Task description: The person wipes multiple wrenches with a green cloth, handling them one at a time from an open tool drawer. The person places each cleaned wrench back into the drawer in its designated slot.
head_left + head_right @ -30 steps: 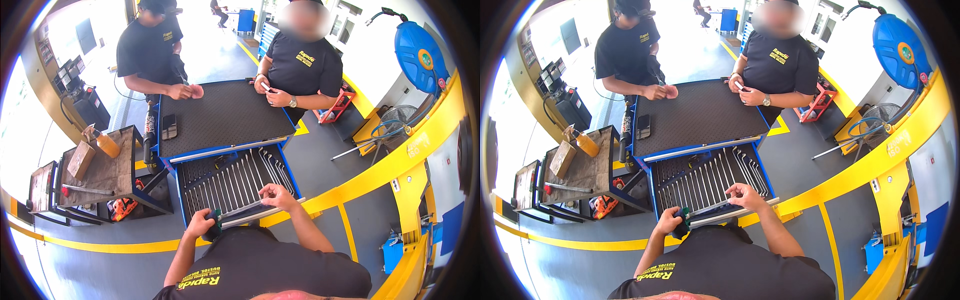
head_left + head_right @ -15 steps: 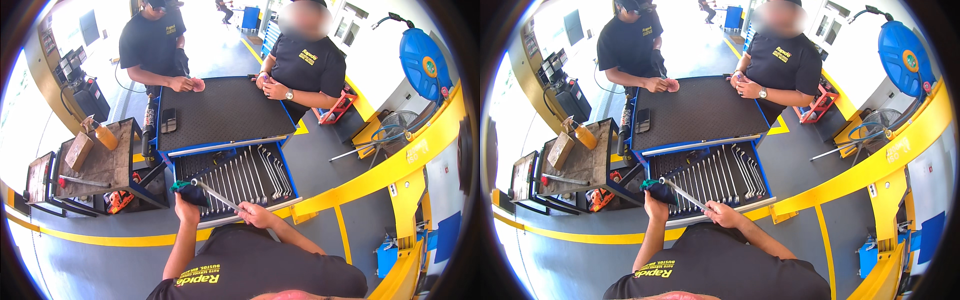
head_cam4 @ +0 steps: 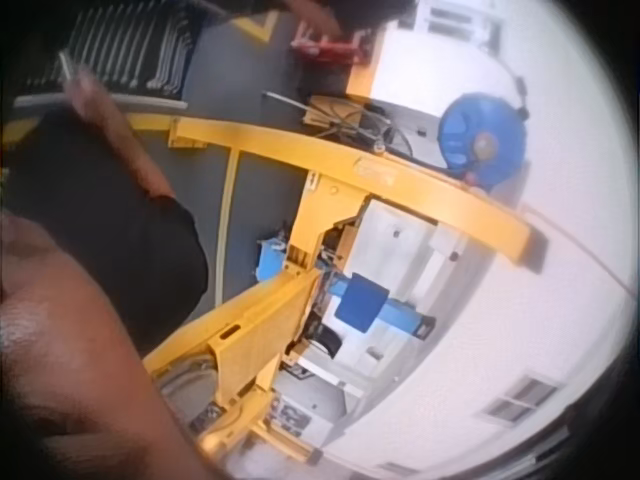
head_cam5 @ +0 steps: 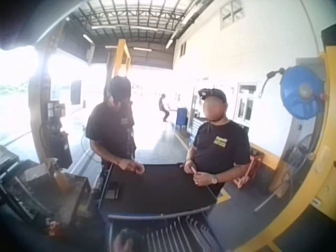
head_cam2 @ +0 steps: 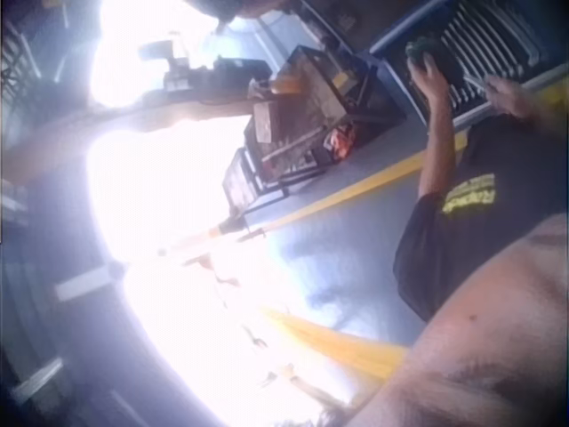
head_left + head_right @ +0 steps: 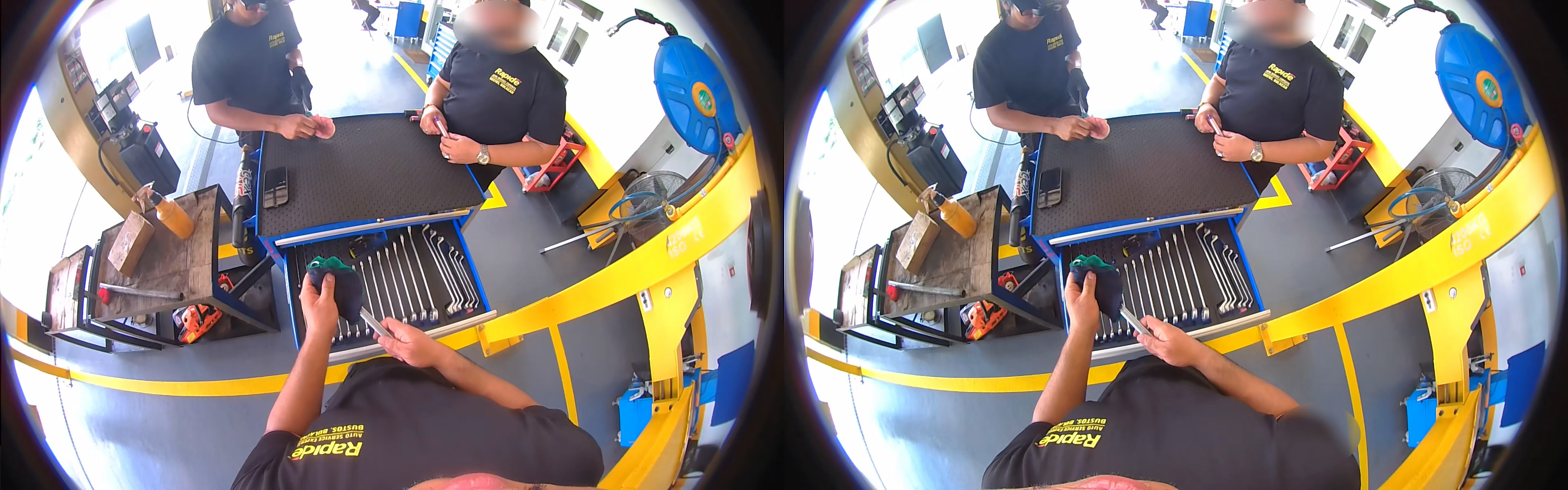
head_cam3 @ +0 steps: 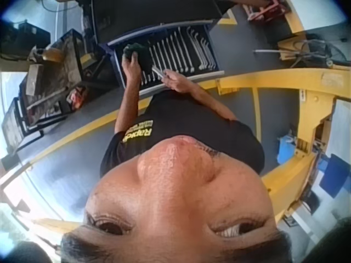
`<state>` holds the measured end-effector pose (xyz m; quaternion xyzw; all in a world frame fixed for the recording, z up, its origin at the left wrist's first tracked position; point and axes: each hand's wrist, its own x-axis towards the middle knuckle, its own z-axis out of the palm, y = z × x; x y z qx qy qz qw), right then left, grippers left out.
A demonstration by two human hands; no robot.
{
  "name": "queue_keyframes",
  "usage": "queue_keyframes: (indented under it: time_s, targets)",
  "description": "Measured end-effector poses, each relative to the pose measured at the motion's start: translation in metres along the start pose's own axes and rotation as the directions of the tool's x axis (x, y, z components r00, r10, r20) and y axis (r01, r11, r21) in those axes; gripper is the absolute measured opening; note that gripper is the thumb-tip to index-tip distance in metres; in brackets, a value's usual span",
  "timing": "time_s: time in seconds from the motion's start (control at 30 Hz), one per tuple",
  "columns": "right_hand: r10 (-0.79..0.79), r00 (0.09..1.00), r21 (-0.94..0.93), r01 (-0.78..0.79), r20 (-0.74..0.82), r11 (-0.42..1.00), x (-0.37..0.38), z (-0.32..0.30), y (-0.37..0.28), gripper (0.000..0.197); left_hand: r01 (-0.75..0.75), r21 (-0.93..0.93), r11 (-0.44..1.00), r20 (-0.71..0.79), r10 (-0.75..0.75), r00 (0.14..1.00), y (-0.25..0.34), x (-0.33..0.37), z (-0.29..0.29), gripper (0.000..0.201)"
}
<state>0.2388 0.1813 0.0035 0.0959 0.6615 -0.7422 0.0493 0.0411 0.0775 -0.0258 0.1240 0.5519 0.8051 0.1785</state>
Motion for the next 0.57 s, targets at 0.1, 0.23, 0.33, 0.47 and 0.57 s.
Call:
queue_keyframes:
  time_s: [0.1, 0.23, 0.33, 0.47, 0.57]
  targets:
    - [-0.006, 0.997, -0.046, 0.002, -0.075, 0.999, 0.009, 0.0, 0.007, 0.014, 0.121, -0.049, 0.991, 0.15, -0.113, 0.982, -0.013, -0.026, 0.013, 0.018]
    - [-0.066, 0.989, -0.385, 0.01, -0.134, 0.923, 0.012, -0.015, 0.017, 0.022, 0.19, -0.093, 0.977, 0.24, -0.164, 0.957, -0.03, -0.058, 0.023, 0.018]
    - [-0.168, 0.986, -0.78, 0.088, -0.022, 0.619, 0.005, -0.036, -0.028, 0.033, 0.219, -0.101, 0.97, 0.174, -0.2, 0.964, -0.031, -0.054, -0.001, 0.017]
    - [-0.495, 0.865, -0.659, 0.323, -0.086, 0.679, -0.03, -0.061, -0.16, 0.034, 0.089, 0.618, 0.781, -0.003, -0.11, 0.994, -0.059, -0.037, -0.077, 0.028]
    - [-0.868, 0.487, -0.664, 0.62, -0.093, 0.419, -0.075, -0.037, -0.238, 0.048, 0.216, 0.765, 0.606, -0.106, -0.213, 0.971, -0.084, -0.042, -0.115, 0.037]
